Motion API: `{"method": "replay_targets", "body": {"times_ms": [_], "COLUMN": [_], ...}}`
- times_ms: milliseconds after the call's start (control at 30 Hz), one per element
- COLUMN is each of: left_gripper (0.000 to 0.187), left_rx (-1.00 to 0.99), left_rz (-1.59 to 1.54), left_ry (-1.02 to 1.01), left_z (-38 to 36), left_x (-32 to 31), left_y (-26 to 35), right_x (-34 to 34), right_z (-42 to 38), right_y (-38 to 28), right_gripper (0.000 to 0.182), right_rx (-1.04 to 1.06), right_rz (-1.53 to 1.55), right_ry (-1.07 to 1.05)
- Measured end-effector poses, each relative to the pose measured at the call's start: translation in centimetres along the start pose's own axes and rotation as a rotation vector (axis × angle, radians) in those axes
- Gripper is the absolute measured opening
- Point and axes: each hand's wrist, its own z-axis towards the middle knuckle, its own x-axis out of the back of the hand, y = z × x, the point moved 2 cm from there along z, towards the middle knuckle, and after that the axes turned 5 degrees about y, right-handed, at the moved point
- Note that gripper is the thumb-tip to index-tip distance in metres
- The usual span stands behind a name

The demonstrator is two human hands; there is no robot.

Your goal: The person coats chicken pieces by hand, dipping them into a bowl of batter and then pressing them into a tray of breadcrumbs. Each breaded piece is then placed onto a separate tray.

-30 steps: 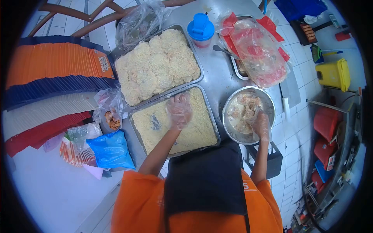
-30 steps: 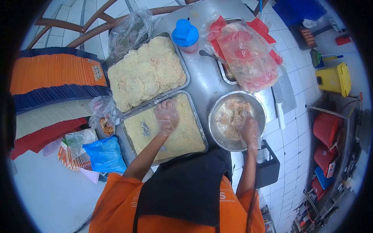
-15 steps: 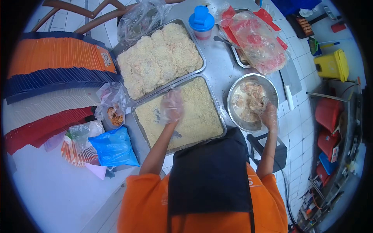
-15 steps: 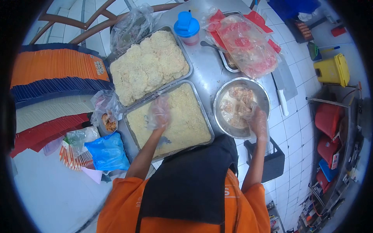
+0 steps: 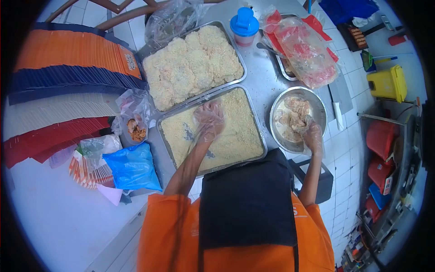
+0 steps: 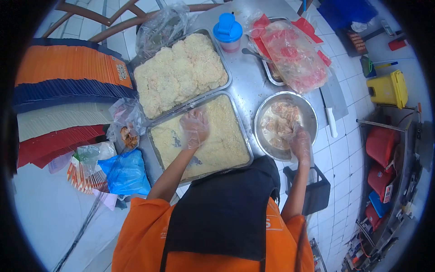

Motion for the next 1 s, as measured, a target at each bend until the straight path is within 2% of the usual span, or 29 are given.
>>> {"method": "replay_targets", "body": {"times_ms": [33,100,133,167,200,367,433,500,533,600,633,700,733,800,900,933,967,1000], "left_gripper": [0.029,0.034,0.034,0.039,0.044,0.053,0.055,0.057,0.057,0.048,0.048,0.034,0.034,0.03,0.03,0.03,0.034,0.039], "left_rx": [-0.01,0.388,0.378,0.123,-0.12,-0.117,-0.021,0.366,0.356,-0.013,-0.016,0.036,0.032,0.539,0.625,0.628,0.493,0.352], "left_rz": [0.001,-1.077,-1.082,-0.504,0.088,-0.028,-0.35,-1.442,-1.439,-0.509,-0.501,-0.374,-0.365,-1.029,-0.996,-0.998,-0.612,-0.228], "left_ry": [0.021,0.205,0.215,-0.052,-0.3,-0.204,-0.162,-0.135,-0.122,-0.057,-0.044,-0.11,-0.1,-0.139,-0.173,-0.167,-0.164,-0.159], "left_z": [-0.8,-3.6,-3.0,-1.4,-1.1,-7.8,-9.1,-10.5,-8.9,-5.9,-5.4,-5.0,-5.8,-8.0,-9.2,-9.0,-8.5,-8.1], "left_x": [-1.2,-5.1,-1.9,3.9,7.0,0.1,-3.4,-10.7,-7.4,0.4,2.6,5.6,3.6,-3.1,-0.1,1.7,4.9,6.6], "left_y": [0.0,-0.9,0.3,2.8,4.3,1.8,-0.6,-4.8,-3.7,-1.2,-1.0,-2.0,-4.6,-12.1,-15.0,-14.0,-12.3,-11.0], "right_x": [0.1,0.4,0.6,0.8,1.0,1.0,0.7,0.8,1.1,1.1,0.8,0.7,1.0,1.5,1.9,2.0,2.1,2.3], "right_z": [-0.1,0.0,-0.2,-0.3,-0.4,-0.5,-0.5,-0.8,-1.0,-1.1,-0.9,-0.7,-0.8,-1.0,-1.1,-1.2,-1.1,-1.2], "right_y": [0.2,0.5,0.6,0.7,0.5,0.0,0.1,-0.3,-0.8,-0.9,-0.3,-0.3,-0.6,-1.1,-1.3,-1.2,-1.1,-1.5], "right_gripper": [0.033,0.031,0.033,0.035,0.035,0.037,0.037,0.038,0.033,0.028,0.033,0.039,0.039,0.039,0.035,0.036,0.037,0.037], "right_rx": [-0.012,-0.014,-0.005,0.006,0.016,0.022,0.032,0.04,0.052,0.074,0.082,0.099,0.091,0.086,0.091,0.098,0.103,0.107], "right_rz": [0.008,0.018,0.0,-0.02,-0.02,-0.079,-0.099,-0.118,-0.103,-0.079,-0.092,-0.095,-0.098,-0.095,0.018,0.173,0.327,0.325], "right_ry": [-0.011,-0.005,-0.016,-0.031,-0.025,-0.021,-0.015,-0.008,0.01,0.037,0.008,-0.013,-0.028,-0.038,-0.022,-0.046,-0.071,-0.072]}}
